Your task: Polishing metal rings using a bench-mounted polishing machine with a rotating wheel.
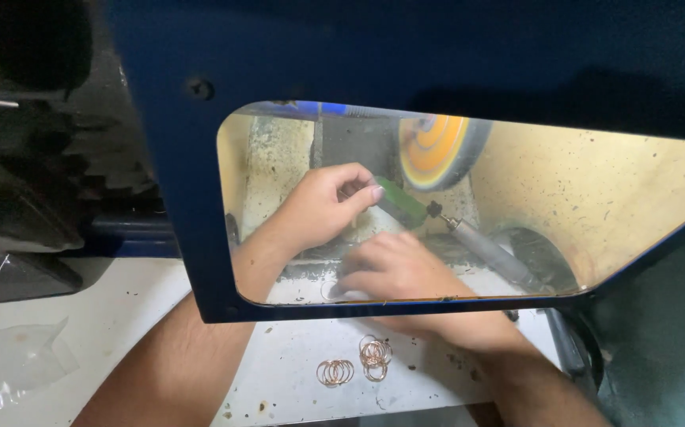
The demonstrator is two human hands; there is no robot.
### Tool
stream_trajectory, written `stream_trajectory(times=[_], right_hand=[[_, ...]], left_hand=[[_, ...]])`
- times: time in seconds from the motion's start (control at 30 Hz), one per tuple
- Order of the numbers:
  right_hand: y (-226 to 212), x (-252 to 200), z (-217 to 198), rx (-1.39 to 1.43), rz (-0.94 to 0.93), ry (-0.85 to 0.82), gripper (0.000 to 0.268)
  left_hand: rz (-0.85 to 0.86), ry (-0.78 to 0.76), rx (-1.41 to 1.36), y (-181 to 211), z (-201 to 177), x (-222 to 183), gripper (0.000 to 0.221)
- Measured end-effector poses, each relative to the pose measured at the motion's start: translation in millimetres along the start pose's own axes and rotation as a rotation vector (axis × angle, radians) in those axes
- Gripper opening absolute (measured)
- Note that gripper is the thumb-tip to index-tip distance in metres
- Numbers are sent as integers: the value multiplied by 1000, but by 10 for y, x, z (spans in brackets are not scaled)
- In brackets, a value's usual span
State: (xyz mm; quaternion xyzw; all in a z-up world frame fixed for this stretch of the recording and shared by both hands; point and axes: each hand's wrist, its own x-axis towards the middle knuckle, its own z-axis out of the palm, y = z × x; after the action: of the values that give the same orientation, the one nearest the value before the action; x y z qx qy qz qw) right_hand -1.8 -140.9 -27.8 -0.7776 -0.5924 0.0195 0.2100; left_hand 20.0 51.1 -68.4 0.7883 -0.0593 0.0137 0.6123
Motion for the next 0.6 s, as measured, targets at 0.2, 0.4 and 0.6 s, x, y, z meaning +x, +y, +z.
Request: stream_trajectory(times=[0.2,0.4,0.6], right_hand=[[217,-23,121,61,52,20,7],[596,-195,-263,295,681,241,17],[734,-231,-60,7,646,262,23]], left_hand=[[7,-7,2,-39,31,31,16],[108,-81,-111,242,53,-62,26],[58,34,-1,70,118,-8,13]])
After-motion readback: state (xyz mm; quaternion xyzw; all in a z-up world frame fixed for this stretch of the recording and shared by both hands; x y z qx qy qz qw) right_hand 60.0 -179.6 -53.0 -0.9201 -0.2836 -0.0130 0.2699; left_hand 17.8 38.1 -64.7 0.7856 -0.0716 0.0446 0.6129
